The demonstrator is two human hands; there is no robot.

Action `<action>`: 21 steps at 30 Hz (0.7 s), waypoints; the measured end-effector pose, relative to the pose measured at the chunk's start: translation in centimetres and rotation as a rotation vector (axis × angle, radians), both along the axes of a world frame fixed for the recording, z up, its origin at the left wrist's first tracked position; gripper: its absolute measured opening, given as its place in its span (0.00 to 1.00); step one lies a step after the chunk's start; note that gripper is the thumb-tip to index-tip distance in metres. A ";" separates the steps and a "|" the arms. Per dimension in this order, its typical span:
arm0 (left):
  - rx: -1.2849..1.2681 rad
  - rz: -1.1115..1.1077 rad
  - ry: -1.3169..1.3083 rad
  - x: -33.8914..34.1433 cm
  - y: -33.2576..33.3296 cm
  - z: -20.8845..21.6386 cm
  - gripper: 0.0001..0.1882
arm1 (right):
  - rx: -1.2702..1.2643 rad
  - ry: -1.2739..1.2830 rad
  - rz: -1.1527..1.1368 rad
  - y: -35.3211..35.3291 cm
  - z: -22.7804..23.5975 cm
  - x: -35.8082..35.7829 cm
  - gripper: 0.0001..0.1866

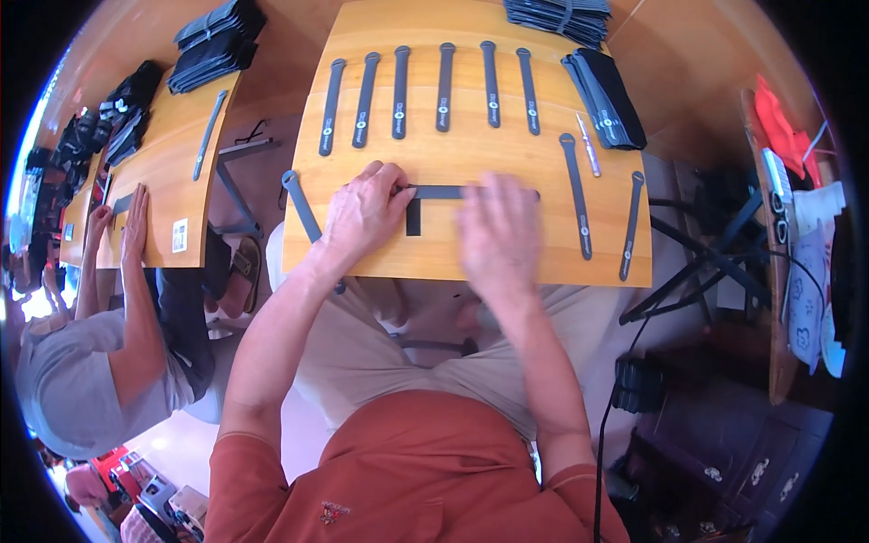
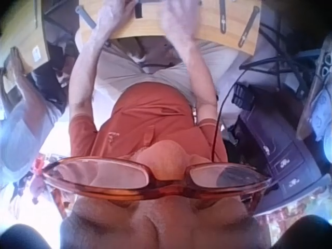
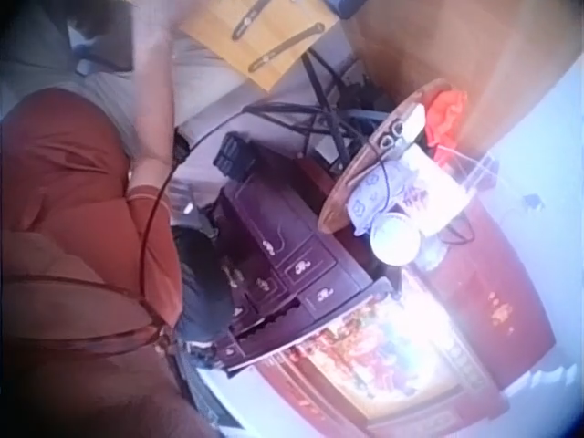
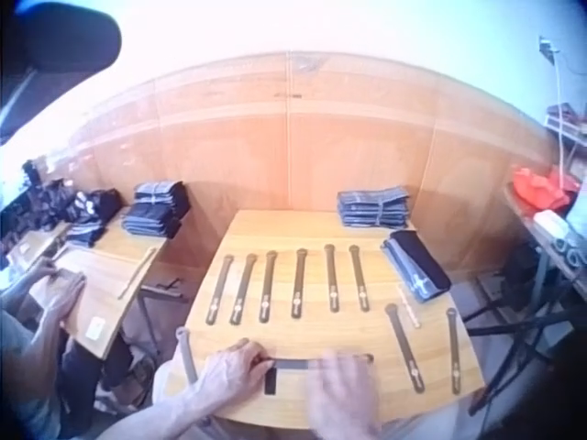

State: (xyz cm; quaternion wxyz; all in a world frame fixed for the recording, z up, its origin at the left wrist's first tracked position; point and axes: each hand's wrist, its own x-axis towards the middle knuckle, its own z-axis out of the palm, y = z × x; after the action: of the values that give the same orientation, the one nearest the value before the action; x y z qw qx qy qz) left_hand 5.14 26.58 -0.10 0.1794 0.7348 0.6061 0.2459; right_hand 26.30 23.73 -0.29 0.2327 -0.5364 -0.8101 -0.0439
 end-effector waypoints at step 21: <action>0.093 0.023 -0.215 -3.5 -2.0 1.3 0.10 | 0.023 0.120 0.084 -2.3 0.2 3.6 0.25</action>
State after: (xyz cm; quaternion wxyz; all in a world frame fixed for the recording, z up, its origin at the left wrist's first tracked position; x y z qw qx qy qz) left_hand 1.65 24.55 1.20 0.2063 0.7049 0.5794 0.3534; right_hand 29.94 21.38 -0.13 0.2887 -0.5007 -0.8160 -0.0113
